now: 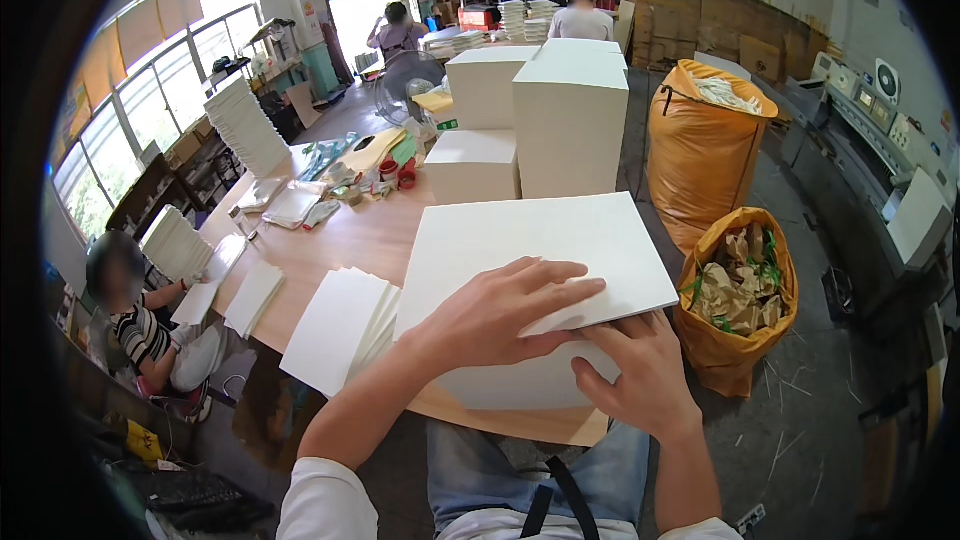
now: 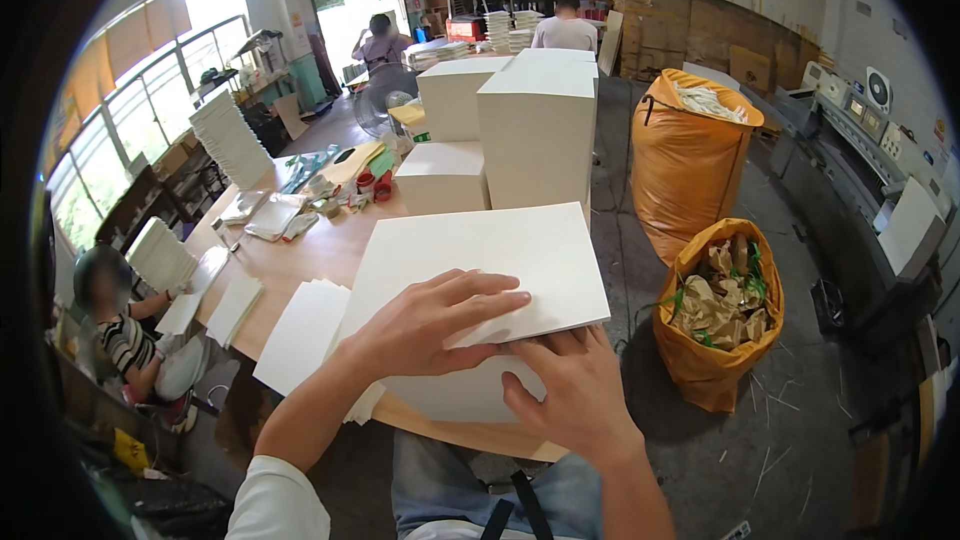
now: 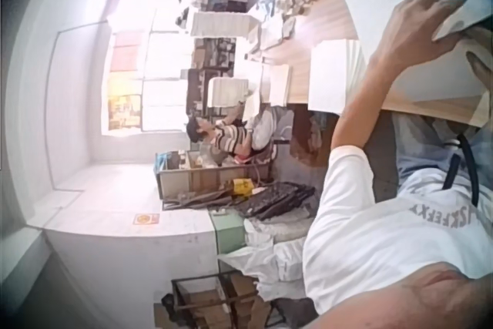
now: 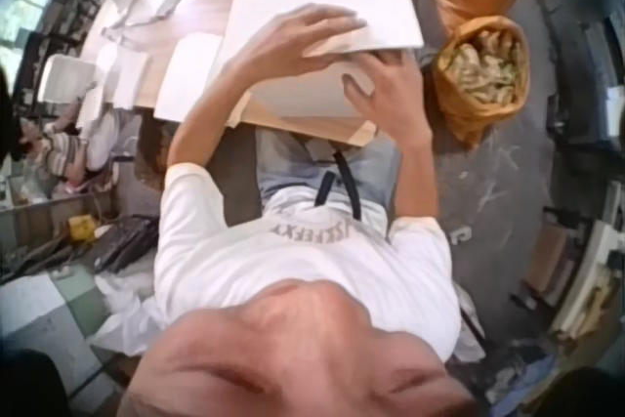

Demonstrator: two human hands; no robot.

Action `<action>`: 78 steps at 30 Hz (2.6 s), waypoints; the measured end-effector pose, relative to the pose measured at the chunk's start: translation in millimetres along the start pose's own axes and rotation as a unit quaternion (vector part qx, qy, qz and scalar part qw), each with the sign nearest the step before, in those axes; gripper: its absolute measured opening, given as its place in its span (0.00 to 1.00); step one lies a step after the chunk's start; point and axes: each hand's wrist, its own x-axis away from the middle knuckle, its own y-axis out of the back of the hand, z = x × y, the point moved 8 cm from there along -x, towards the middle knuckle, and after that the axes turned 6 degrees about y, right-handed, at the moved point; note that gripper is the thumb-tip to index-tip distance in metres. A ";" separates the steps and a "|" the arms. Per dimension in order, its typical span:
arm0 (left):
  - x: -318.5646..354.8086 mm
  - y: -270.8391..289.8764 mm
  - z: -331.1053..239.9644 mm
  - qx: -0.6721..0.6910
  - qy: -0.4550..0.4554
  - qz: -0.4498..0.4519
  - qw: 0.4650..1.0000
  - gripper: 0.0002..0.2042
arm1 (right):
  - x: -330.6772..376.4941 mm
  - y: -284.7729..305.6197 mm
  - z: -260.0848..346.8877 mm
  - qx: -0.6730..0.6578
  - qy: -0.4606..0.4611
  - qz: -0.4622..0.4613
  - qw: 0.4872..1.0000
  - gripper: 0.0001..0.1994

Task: The person repeatedly picks up stacks of white paper sheets from a table, aligns them, and places them into a larger stack. The person handles the paper by hand, separating and organizing the sheets in a repetitive manner.

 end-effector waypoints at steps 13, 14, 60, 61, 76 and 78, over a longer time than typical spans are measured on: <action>-6.0 -3.5 10.9 0.020 0.018 0.004 1.000 0.20 | 30.7 37.3 -37.8 -0.032 -0.121 -0.147 0.981 0.09; -5.1 -6.1 13.8 0.042 0.050 0.026 0.997 0.20 | 37.8 45.9 -45.6 -0.032 -0.178 -0.187 0.965 0.09; -6.8 6.0 10.8 0.127 0.040 -0.021 0.991 0.17 | -8.6 10.9 -75.4 -0.484 -0.301 -0.235 0.787 0.18; -6.8 5.7 12.1 0.122 0.036 -0.022 0.992 0.18 | -8.6 10.8 -75.3 -0.485 -0.298 -0.236 0.788 0.18; -6.9 3.5 13.7 0.120 0.053 -0.004 0.991 0.20 | -9.5 11.0 -76.0 -0.480 -0.309 -0.238 0.786 0.18; -8.3 4.5 11.1 0.127 0.047 -0.003 0.991 0.20 | -10.3 11.4 -75.2 -0.491 -0.300 -0.247 0.780 0.18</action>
